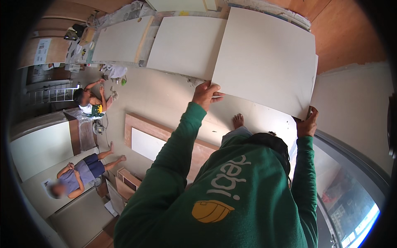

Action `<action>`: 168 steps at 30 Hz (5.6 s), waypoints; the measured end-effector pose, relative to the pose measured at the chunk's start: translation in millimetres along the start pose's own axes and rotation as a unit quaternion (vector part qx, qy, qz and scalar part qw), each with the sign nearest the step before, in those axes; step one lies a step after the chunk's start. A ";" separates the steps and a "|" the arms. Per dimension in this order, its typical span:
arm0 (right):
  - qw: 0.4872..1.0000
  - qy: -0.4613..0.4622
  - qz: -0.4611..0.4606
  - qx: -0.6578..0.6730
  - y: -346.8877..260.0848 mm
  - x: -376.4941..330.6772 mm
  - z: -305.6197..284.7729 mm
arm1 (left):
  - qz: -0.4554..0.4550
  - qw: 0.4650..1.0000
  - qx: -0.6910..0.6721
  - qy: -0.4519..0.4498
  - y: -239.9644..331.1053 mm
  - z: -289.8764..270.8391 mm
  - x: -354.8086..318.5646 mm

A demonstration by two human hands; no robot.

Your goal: The person handles large white cabinet panels, positioning them against a wall and using a screwdriver to drive screws into pre-drilled holes. They repeatedly lift and align the panels, securing them to the wall structure while other people work in the background.

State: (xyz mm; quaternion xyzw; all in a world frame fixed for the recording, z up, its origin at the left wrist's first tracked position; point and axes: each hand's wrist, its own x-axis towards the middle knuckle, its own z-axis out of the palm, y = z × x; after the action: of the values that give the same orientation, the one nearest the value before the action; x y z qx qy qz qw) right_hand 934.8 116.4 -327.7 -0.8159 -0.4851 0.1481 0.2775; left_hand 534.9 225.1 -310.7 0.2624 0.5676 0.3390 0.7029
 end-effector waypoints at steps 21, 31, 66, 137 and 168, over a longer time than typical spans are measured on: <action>0.984 0.029 -0.167 0.052 -13.4 2.3 -38.1 | 0.124 0.982 -0.053 -0.131 44.1 -8.3 -32.4; 0.952 0.011 -0.174 0.253 -62.0 67.7 -102.1 | 0.507 0.801 0.309 0.075 109.1 27.9 -23.6; 0.949 0.075 -0.212 0.220 -194.5 387.1 -174.8 | 0.546 0.837 -0.001 -0.032 367.2 189.7 150.6; 0.980 0.040 0.016 0.195 32.6 -31.1 -120.0 | 0.049 0.987 -0.128 0.084 9.2 75.4 -21.0; 0.908 -0.277 0.080 0.305 -98.9 -104.5 -188.5 | -0.135 0.948 -0.091 -0.275 -29.9 166.0 -73.5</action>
State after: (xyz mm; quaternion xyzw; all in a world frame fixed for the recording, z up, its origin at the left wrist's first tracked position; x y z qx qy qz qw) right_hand 910.2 3.9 -120.4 -0.6541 -0.4062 0.5305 0.3547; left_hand 693.0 151.9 -251.4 0.2014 0.3491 0.2054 0.8918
